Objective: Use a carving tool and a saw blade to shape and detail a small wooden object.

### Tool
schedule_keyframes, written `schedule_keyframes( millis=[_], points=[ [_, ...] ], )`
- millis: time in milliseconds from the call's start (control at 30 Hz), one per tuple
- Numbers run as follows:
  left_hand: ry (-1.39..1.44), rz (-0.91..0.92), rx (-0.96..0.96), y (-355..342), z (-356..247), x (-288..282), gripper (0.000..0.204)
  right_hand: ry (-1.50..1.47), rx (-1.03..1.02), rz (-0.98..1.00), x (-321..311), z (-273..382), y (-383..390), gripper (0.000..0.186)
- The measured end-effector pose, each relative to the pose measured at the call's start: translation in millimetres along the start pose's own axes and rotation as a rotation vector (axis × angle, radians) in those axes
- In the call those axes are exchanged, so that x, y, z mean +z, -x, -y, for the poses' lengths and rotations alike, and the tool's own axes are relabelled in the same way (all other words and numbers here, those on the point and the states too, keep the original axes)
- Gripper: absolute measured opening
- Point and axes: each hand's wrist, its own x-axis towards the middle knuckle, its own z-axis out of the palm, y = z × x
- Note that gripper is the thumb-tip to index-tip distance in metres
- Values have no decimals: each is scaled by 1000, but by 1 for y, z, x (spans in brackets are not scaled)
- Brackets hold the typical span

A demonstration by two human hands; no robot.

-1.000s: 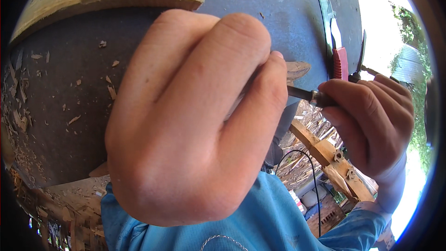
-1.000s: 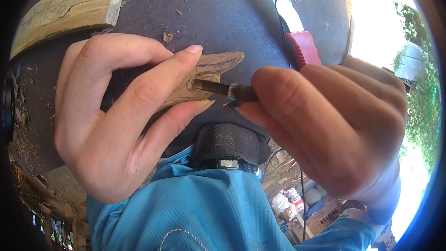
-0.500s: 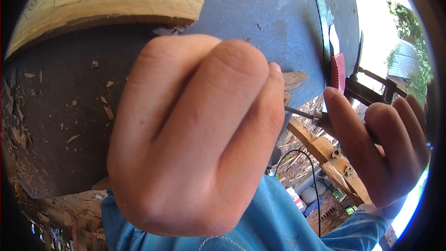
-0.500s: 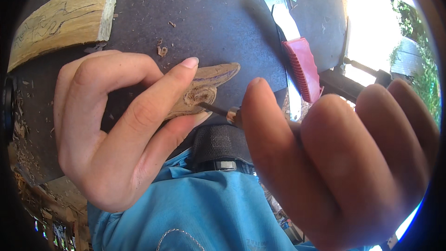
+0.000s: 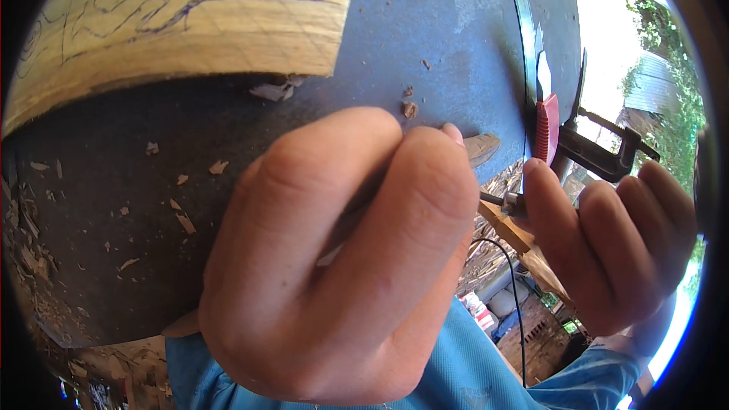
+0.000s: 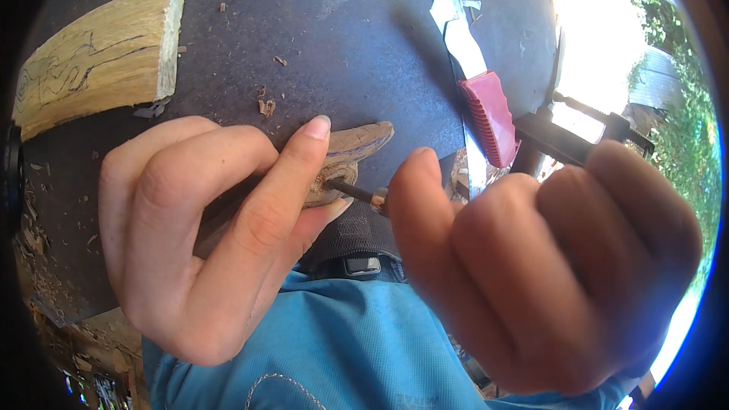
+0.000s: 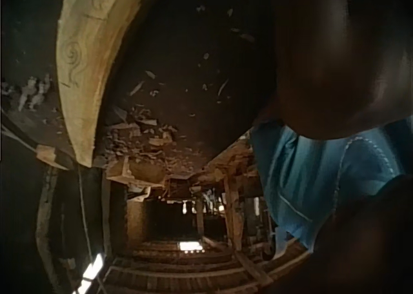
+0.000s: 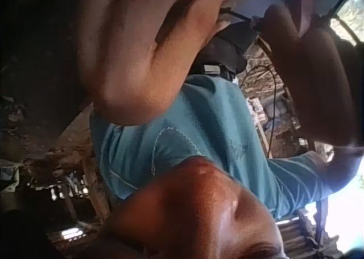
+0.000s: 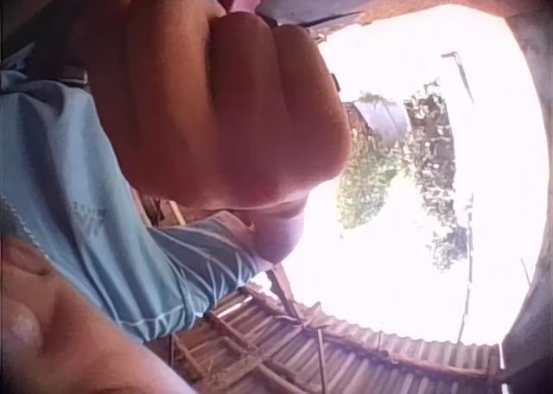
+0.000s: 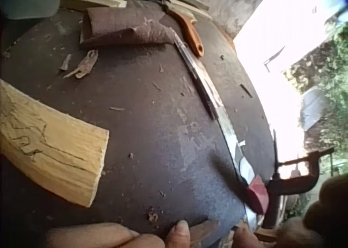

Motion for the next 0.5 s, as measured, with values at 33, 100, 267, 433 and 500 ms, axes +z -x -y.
schedule_keyframes(
  millis=[33, 100, 267, 433, 500],
  points=[
    [-29, 13, -14, 1, -1, -3, 50, -8, -13, -12, 6, -4, -1, 41],
    [-51, 53, -61, 2, -2, -9, 51, -205, -8, -131, 23, -10, -4, 42],
    [-32, 89, -85, -5, -8, -14, 52, -412, 113, -116, 31, -7, 4, 43],
    [-8, 140, -65, -5, -1, -13, 55, -121, 8, -235, 32, -2, 0, 42],
    [-29, 159, -71, -5, 0, -16, 55, -117, 4, -257, 37, 1, -3, 43]
  ],
)
